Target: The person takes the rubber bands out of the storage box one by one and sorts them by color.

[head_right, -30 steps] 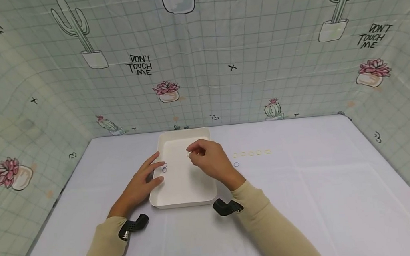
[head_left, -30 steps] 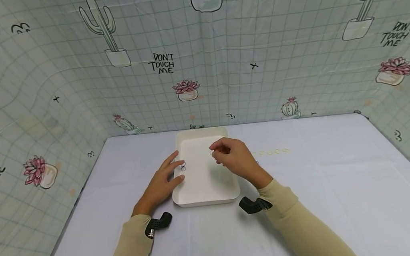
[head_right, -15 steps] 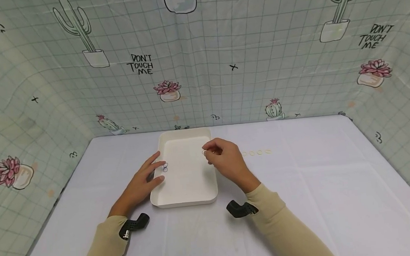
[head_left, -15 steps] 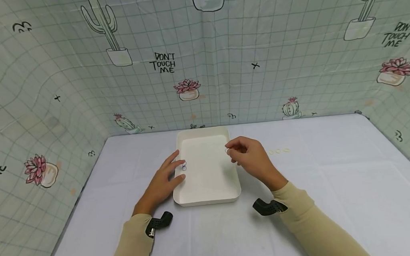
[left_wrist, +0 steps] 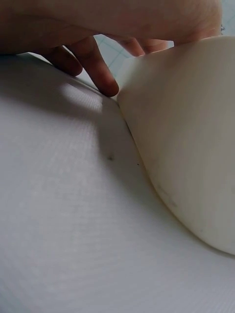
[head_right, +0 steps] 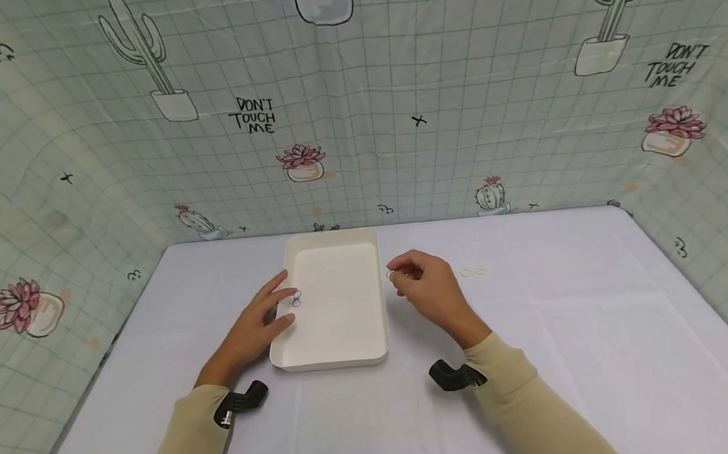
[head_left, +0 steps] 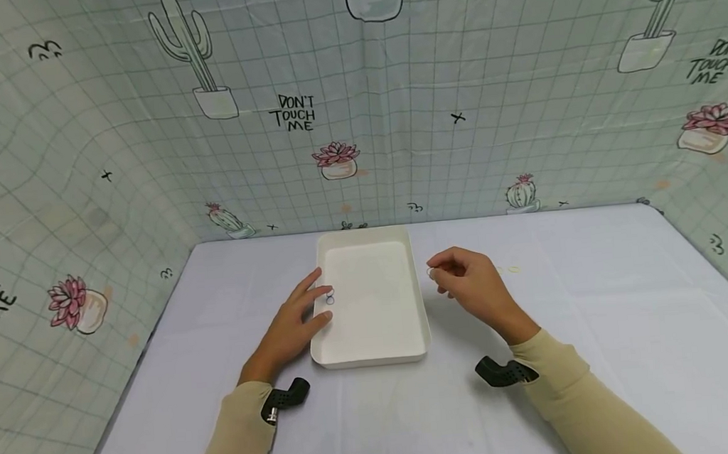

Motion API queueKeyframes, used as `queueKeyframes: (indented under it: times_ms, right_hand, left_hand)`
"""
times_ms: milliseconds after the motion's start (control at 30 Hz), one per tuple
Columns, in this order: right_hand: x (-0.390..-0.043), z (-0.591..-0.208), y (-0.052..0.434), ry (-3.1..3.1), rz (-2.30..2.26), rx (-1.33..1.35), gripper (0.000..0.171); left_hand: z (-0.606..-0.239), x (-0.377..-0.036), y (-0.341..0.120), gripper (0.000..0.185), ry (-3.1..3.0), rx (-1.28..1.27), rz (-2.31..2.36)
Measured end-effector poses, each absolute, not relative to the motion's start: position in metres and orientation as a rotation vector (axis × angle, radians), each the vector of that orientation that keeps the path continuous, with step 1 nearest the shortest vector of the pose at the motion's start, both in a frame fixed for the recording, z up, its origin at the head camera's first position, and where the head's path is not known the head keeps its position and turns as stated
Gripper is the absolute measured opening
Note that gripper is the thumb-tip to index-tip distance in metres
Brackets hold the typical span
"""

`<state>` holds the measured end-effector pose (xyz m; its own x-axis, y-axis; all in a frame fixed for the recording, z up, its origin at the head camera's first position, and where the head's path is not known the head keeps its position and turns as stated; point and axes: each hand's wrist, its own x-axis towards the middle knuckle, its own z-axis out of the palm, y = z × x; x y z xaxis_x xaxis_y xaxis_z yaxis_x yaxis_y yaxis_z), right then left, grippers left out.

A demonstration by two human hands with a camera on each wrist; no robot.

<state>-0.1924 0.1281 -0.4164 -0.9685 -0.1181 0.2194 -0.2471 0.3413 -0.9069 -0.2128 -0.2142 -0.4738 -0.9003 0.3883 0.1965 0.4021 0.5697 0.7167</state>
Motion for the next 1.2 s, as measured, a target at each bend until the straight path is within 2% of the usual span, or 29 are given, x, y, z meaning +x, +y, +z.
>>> queueKeyframes:
  times_ms: [467, 933, 1200]
  right_hand:
    - [-0.200, -0.426, 0.160, -2.464, 1.891, 0.183, 0.021]
    - [-0.203, -0.439, 0.180, -2.556, 1.838, 0.057, 0.033]
    - [-0.209, -0.441, 0.193, -2.654, 1.751, -0.010, 0.034]
  left_hand:
    - [-0.475, -0.209, -0.215, 0.046, -2.781, -0.664, -1.279]
    - [-0.475, -0.209, -0.216, 0.046, -2.781, -0.686, -1.285]
    - [-0.472, -0.212, -0.214, 0.047, -2.772, -0.684, -1.257]
